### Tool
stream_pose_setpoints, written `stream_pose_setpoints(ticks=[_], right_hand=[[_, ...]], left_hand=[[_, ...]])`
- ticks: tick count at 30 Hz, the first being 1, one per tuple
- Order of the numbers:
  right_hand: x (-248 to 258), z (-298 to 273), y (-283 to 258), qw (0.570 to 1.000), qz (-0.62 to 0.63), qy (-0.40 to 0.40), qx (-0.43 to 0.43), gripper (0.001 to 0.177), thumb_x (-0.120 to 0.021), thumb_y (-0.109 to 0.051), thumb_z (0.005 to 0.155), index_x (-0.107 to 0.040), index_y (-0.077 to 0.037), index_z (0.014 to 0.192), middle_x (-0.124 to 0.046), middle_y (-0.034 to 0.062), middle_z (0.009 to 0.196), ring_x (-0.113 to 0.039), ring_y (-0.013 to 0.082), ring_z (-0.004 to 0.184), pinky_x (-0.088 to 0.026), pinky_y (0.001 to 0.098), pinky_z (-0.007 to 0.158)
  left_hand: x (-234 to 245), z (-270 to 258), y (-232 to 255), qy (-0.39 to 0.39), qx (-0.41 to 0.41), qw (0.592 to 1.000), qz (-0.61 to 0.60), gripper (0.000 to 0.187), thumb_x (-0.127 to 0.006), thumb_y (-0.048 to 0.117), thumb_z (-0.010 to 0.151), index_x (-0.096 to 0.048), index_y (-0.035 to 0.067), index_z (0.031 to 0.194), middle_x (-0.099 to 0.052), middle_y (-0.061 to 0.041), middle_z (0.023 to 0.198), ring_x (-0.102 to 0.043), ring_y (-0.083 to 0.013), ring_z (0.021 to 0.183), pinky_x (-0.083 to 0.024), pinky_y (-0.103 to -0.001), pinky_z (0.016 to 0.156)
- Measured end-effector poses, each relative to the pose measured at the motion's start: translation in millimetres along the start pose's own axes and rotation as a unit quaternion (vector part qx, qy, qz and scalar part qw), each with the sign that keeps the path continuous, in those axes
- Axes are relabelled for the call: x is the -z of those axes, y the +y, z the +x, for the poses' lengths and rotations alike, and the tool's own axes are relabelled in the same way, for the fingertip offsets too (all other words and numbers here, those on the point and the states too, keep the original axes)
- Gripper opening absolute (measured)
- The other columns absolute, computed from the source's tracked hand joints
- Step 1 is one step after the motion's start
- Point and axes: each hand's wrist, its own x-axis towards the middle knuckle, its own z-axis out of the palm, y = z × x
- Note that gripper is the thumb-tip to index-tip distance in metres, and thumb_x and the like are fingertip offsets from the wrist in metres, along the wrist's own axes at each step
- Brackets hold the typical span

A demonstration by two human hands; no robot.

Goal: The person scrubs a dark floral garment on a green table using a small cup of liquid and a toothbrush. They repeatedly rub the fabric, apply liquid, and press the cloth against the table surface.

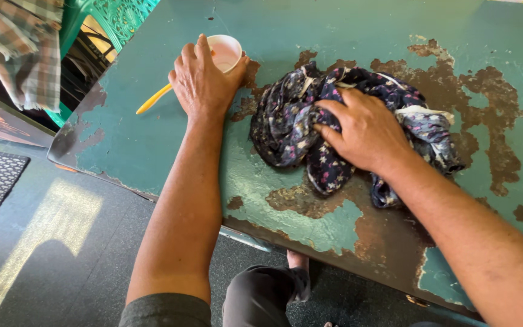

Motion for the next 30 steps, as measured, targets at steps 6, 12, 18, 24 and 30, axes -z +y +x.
stream_pose_setpoints(ticks=[6, 12, 18, 24, 30], right_hand=[[-25.6, 41.2, 38.9, 0.997, -0.041, -0.021, -0.061, 0.052, -0.059, -0.043, 0.103, -0.058, -0.01, 0.144, -0.048, 0.0336, 0.147, -0.05, 0.0476, 0.133, -0.041, 0.0537, 0.108], [-54.9, 108.5, 60.5, 0.987, -0.049, -0.021, -0.151, 0.055, -0.058, -0.043, 0.108, -0.055, -0.003, 0.145, -0.056, 0.0313, 0.137, -0.058, 0.0444, 0.121, -0.05, 0.0547, 0.097], [-77.7, 138.4, 34.1, 0.992, -0.06, 0.046, -0.106, 0.055, -0.067, -0.044, 0.104, -0.062, -0.001, 0.138, -0.06, 0.0311, 0.127, -0.062, 0.0428, 0.113, -0.053, 0.0535, 0.089], [-55.3, 93.2, 28.7, 0.998, -0.02, 0.064, -0.01, 0.046, -0.067, -0.035, 0.1, -0.066, -0.005, 0.135, -0.057, 0.0318, 0.14, -0.06, 0.0448, 0.124, -0.051, 0.05, 0.101], [-36.2, 58.5, 59.1, 0.994, -0.059, -0.043, -0.085, 0.054, -0.057, -0.046, 0.104, -0.059, -0.007, 0.142, -0.055, 0.0299, 0.143, -0.057, 0.0444, 0.127, -0.049, 0.0535, 0.101]], left_hand=[[0.6, -1.6, -3.1, 0.052, -0.013, 0.998, -0.025, 0.077, -0.08, 0.065, 0.077, -0.062, 0.008, 0.126, -0.062, -0.01, 0.109, -0.06, -0.0325, 0.104, -0.04, -0.052, 0.09], [-9.8, -0.6, -4.4, 0.056, 0.003, 0.998, -0.033, 0.072, -0.08, 0.066, 0.075, -0.063, 0.01, 0.116, -0.061, -0.013, 0.115, -0.06, -0.0336, 0.107, -0.04, -0.052, 0.093], [-12.4, 1.9, -3.4, 0.031, 0.015, 0.998, -0.049, 0.072, -0.08, 0.065, 0.076, -0.062, 0.01, 0.118, -0.06, -0.015, 0.121, -0.059, -0.0331, 0.106, -0.039, -0.053, 0.095], [-13.4, 1.5, -3.5, 0.045, -0.003, 0.998, -0.037, 0.082, -0.081, 0.066, 0.075, -0.06, 0.008, 0.128, -0.059, -0.015, 0.12, -0.058, -0.0333, 0.107, -0.037, -0.053, 0.095], [-12.5, 0.9, -5.9, 0.024, -0.022, 0.999, -0.036, 0.077, -0.08, 0.063, 0.081, -0.058, 0.008, 0.131, -0.059, -0.012, 0.116, -0.057, -0.032, 0.106, -0.035, -0.053, 0.097]])
